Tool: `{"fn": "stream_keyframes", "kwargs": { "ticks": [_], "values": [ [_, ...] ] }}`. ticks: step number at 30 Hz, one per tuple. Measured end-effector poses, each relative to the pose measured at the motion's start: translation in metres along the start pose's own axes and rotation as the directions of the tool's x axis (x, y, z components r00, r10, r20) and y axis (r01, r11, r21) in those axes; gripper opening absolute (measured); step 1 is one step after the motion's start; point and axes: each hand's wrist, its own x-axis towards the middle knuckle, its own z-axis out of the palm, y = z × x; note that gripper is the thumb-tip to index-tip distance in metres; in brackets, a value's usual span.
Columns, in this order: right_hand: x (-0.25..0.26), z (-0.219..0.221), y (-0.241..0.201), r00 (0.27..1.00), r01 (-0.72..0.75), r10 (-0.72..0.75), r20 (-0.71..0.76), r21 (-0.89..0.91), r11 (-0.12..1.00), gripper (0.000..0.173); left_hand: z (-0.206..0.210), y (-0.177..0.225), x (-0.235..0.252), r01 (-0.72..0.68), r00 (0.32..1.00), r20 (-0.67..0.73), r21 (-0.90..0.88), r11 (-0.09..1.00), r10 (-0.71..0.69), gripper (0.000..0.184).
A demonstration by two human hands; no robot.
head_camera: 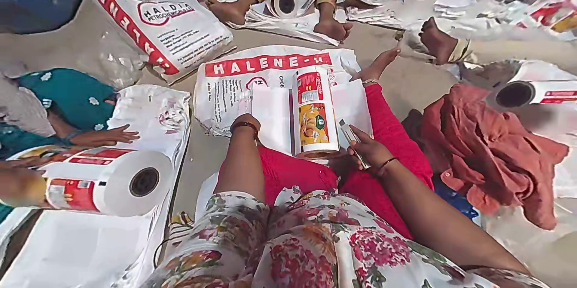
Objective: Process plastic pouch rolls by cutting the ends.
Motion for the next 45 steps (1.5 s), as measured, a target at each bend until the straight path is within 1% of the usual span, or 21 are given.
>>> {"fn": "stream_keyframes", "kwargs": {
  "ticks": [2,4,5,6,9,10,11,13,15,17,18,20,22,24,27,31,34,37,40,42,45],
  "values": [
    [0.001,0.001,-0.001,1.0,0.008,-0.008,0.003,-0.005,1.0,0.061,-0.007,0.009,-0.012,-0.076,0.979,-0.191,-0.041,0.996,0.067,0.048],
    [0.0,0.002,-0.001,1.0,0.019,-0.019,0.006,-0.007,1.0,0.061,-0.013,0.023,-0.023,-0.303,0.911,-0.316,-0.071,0.95,0.266,0.04],
    [-0.001,0.002,0.0,1.0,0.017,-0.017,0.005,-0.014,1.0,0.061,-0.012,0.029,-0.028,-0.411,0.89,-0.256,-0.093,0.907,0.377,0.032],
    [-0.003,0.003,0.0,1.0,0.01,-0.01,0.007,-0.023,1.0,0.061,-0.004,0.03,-0.029,-0.5,0.865,-0.114,-0.098,0.86,0.489,0.029],
    [-0.005,0.002,-0.001,1.0,0.004,-0.004,0.01,-0.017,1.0,0.06,0.017,0.02,-0.045,-0.716,0.673,0.342,0.077,0.694,0.656,0.04],
    [-0.006,0.002,-0.001,1.0,0.008,-0.008,0.013,-0.011,1.0,0.061,-0.002,0.037,-0.076,-0.66,0.696,0.544,0.229,0.715,0.468,0.041],
    [-0.007,0.003,-0.002,1.0,0.015,-0.015,0.013,-0.003,1.0,0.061,-0.016,0.054,-0.102,-0.557,0.735,0.619,0.321,0.766,0.275,0.04],
    [-0.007,0.002,-0.004,0.999,0.031,-0.031,0.013,0.011,0.999,0.062,-0.024,0.065,-0.116,-0.309,0.809,0.575,0.232,0.922,0.126,0.036],
    [-0.008,0.002,-0.003,0.999,0.04,-0.04,0.03,0.013,0.999,0.062,-0.005,0.055,-0.079,-0.321,0.819,0.554,0.228,0.919,0.148,0.037],
    [-0.007,-0.001,-0.005,0.997,0.066,-0.066,0.05,0.002,0.998,0.062,0.025,0.043,-0.026,-0.357,0.877,0.426,0.269,0.895,0.222,0.039],
    [-0.007,-0.002,-0.005,0.996,0.069,-0.07,0.057,0.013,0.998,0.061,0.031,0.041,-0.016,-0.335,0.911,0.322,0.207,0.919,0.259,0.038],
    [-0.01,-0.001,-0.006,0.995,0.071,-0.075,0.072,0.061,0.996,0.061,0.024,0.049,-0.009,-0.319,0.931,0.15,-0.114,0.941,0.334,0.037],
    [-0.015,-0.008,-0.01,0.992,0.082,-0.09,0.085,0.094,0.992,0.061,0.011,0.078,-0.013,-0.392,0.906,0.04,-0.295,0.872,0.421,0.036],
    [-0.017,-0.016,-0.01,0.984,0.102,-0.117,0.131,0.121,0.988,0.061,-0.003,0.108,-0.017,-0.497,0.861,-0.034,-0.272,0.824,0.507,0.038],
    [-0.019,-0.02,-0.012,0.97,0.126,-0.158,0.183,0.178,0.976,0.062,-0.021,0.159,-0.016,-0.535,0.829,-0.046,-0.351,0.768,0.557,0.043],
    [-0.027,-0.032,-0.01,0.959,0.124,-0.18,0.221,0.246,0.961,0.063,-0.033,0.225,0.001,-0.506,0.862,-0.153,-0.214,0.836,0.482,0.048],
    [-0.031,-0.039,-0.008,0.951,0.128,-0.2,0.234,0.292,0.948,0.064,-0.042,0.256,0.009,-0.354,0.924,-0.175,-0.057,0.933,0.34,0.052],
    [-0.03,-0.047,-0.007,0.938,0.135,-0.232,0.256,0.345,0.929,0.065,-0.05,0.278,0.021,-0.277,0.944,-0.225,-0.154,0.948,0.24,0.054],
    [-0.029,-0.053,-0.008,0.928,0.131,-0.242,0.283,0.362,0.923,0.065,-0.052,0.284,0.024,-0.29,0.946,-0.224,-0.26,0.921,0.235,0.058],
    [-0.031,-0.055,-0.01,0.93,0.119,-0.231,0.284,0.363,0.924,0.064,-0.053,0.287,0.013,-0.264,0.958,-0.178,-0.247,0.932,0.224,0.062],
    [-0.031,-0.057,-0.011,0.921,0.12,-0.243,0.305,0.371,0.921,0.065,-0.052,0.29,0.005,-0.247,0.967,-0.107,-0.151,0.957,0.232,0.049]
  ]
}}
